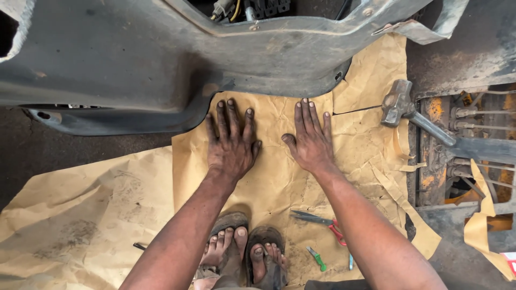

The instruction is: Measure, mark, and cut a brown paper template to fit a machinery panel.

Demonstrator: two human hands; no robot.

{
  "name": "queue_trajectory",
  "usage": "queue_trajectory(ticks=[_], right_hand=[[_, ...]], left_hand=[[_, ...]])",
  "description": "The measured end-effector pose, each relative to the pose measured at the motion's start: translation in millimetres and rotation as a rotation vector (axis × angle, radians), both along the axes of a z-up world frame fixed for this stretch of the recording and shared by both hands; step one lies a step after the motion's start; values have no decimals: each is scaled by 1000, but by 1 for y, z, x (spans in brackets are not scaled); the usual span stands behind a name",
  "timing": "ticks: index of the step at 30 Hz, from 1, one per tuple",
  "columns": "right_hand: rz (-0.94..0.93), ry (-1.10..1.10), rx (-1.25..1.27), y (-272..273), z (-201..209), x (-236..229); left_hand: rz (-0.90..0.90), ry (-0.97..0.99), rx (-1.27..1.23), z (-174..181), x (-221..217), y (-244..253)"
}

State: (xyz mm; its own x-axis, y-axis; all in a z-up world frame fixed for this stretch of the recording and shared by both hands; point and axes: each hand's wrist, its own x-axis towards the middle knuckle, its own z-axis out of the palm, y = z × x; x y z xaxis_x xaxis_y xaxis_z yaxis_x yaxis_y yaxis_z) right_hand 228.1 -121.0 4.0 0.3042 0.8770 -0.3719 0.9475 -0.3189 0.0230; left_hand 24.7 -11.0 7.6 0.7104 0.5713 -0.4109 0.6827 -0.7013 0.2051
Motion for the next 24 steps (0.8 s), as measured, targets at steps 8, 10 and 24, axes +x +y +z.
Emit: queue_trajectory(ticks=[8, 10, 24], right_hand=[[-9, -13, 70, -3, -5, 0], [-12, -2, 78, -4, -6, 0], [217, 227, 235, 27, -19, -50]], left_hand=[[2, -47, -16, -1, -6, 6], [17, -73, -30, -5, -10, 6], [32, -117, 18, -13, -13, 7]])
